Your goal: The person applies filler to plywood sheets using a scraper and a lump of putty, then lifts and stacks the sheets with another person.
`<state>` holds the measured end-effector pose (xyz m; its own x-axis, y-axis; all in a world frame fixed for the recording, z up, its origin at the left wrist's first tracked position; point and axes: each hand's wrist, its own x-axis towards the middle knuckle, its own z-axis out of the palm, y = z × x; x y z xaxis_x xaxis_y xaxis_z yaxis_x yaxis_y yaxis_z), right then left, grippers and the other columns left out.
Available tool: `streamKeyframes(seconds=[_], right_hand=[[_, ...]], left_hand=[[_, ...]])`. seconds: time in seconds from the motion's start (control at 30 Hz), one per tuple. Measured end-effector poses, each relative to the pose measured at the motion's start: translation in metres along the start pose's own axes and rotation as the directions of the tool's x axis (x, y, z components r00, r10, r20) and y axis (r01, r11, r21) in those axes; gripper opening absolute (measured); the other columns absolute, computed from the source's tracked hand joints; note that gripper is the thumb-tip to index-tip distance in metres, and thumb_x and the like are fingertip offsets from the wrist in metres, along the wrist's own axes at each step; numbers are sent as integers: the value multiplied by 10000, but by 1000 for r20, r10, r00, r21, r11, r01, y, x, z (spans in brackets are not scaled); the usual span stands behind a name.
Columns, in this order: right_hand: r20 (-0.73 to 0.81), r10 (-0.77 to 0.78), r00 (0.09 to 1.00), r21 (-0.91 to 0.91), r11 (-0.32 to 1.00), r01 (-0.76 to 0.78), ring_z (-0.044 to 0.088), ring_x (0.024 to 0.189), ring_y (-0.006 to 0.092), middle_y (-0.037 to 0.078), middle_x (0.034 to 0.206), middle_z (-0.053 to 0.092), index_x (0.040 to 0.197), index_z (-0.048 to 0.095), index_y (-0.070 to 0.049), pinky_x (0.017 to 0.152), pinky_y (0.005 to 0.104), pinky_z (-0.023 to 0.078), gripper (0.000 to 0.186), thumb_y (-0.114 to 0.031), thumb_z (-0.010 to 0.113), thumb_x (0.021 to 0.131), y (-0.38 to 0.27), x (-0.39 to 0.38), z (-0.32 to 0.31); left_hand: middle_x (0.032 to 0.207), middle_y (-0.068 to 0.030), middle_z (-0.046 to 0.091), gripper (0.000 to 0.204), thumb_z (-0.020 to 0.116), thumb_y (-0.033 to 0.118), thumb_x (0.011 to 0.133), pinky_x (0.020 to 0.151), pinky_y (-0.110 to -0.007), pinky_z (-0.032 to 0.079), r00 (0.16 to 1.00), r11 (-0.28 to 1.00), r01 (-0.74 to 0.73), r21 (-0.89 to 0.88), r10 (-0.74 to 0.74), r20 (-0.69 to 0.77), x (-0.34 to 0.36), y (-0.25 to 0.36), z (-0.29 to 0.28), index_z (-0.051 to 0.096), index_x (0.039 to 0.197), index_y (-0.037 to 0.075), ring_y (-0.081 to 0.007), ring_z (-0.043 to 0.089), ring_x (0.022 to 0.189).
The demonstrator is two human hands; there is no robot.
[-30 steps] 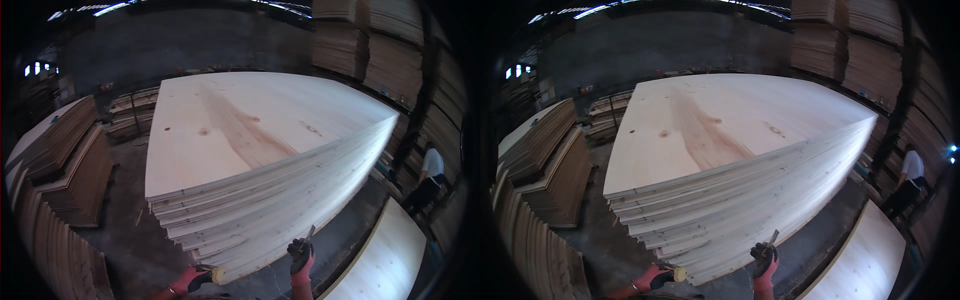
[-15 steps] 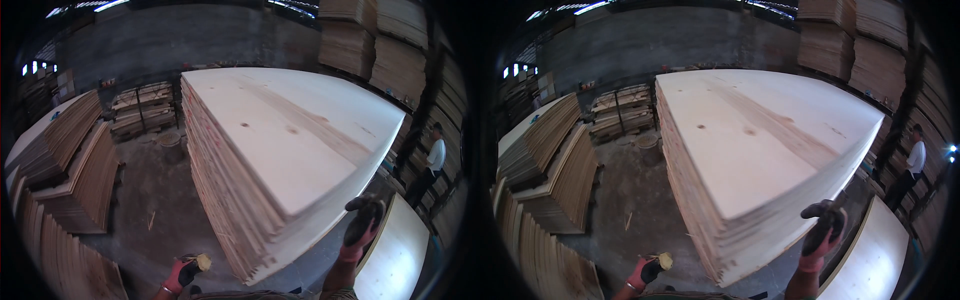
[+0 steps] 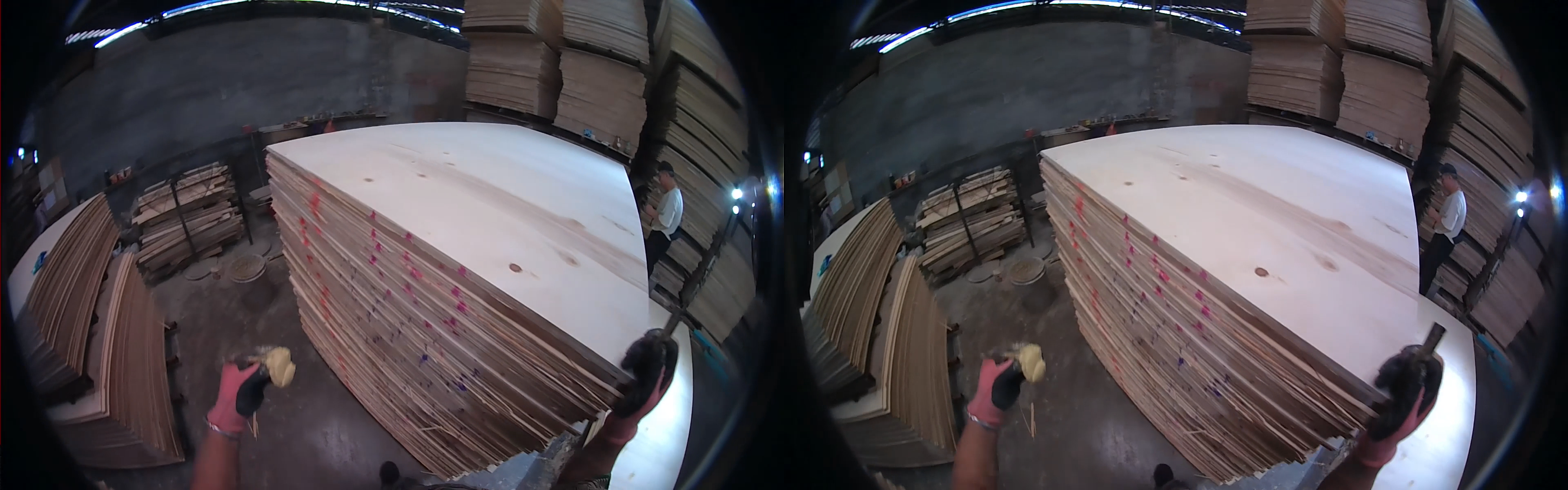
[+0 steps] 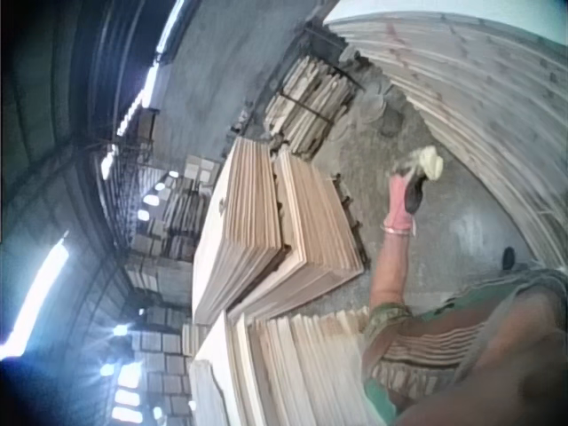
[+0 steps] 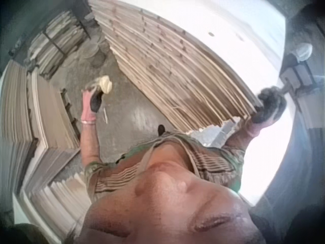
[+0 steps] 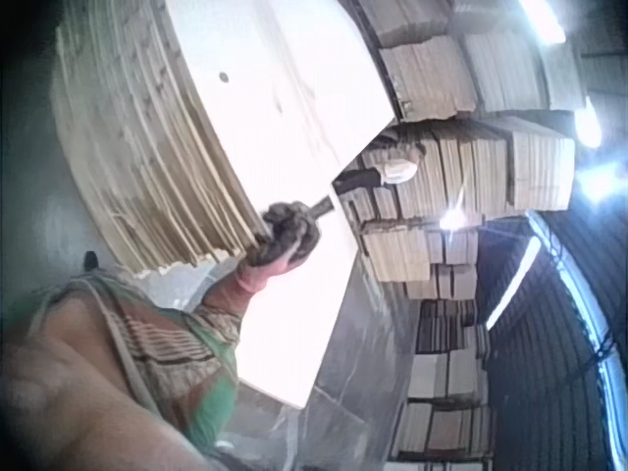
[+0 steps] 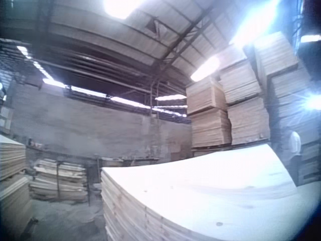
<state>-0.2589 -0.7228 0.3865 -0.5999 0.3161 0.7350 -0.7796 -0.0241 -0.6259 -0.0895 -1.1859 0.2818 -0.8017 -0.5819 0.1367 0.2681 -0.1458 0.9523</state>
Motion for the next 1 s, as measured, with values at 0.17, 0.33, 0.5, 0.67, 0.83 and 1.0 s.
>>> streamKeyframes(seconds=[0.17, 0.33, 0.5, 0.67, 0.83, 1.0], right_hand=[[-127, -84, 988, -150, 987, 65, 431, 539, 87, 24, 679, 466, 919, 502, -37, 474, 205, 341, 230, -247, 419, 961, 11, -3, -26], [109, -193, 975, -500, 837, 222, 492, 792, 140, 61, 872, 502, 1056, 530, -8, 712, 257, 405, 366, -300, 325, 974, 9, -9, -28], [29, -319, 947, -714, 656, 243, 484, 1184, 235, 157, 1299, 485, 1362, 369, -5, 1012, 360, 391, 436, -226, 300, 993, 25, -32, -107], [-246, -391, 887, -726, 680, 98, 555, 903, 163, 109, 974, 567, 1219, 470, 37, 774, 295, 469, 359, -216, 416, 970, 16, -16, -38], [-168, -425, 889, -823, 557, 111, 519, 1109, 227, 137, 1232, 524, 1291, 440, 22, 979, 346, 390, 379, -185, 393, 976, 7, -20, -56], [-112, -429, 896, -939, 341, 46, 419, 1247, 234, 142, 1349, 444, 1325, 408, 18, 1046, 331, 318, 391, -159, 369, 978, -46, -17, 4]], left_hand=[[965, -98, 650, 249, 605, 40, 829, 760, -287, 512, 934, 950, -285, 130, 245, 258, 157, 71, 61, 595, 1060, -54, -160, 627, 854], [943, -87, 652, 246, 620, 55, 821, 720, -254, 519, 844, 920, -354, 168, 237, 481, 310, 115, 138, 607, 1041, -55, -137, 630, 809], [898, -99, 667, 224, 660, 64, 766, 685, -254, 511, 720, 807, -505, 306, 198, 665, 456, 106, 214, 645, 954, -56, -131, 622, 756], [877, -157, 673, 353, 719, 172, 657, 718, -311, 506, 688, 470, -681, 562, 147, 710, 579, 65, 271, 653, 917, -56, -218, 644, 793], [965, -219, 646, 477, 698, 312, 626, 794, -358, 496, 623, 3, -777, 630, 156, 767, 622, 35, 307, 645, 948, -37, -315, 624, 924], [961, -213, 647, 449, 691, 305, 623, 792, -359, 490, 375, 108, -924, 366, 86, 923, 605, 50, 310, 652, 920, -30, -319, 623, 894]])
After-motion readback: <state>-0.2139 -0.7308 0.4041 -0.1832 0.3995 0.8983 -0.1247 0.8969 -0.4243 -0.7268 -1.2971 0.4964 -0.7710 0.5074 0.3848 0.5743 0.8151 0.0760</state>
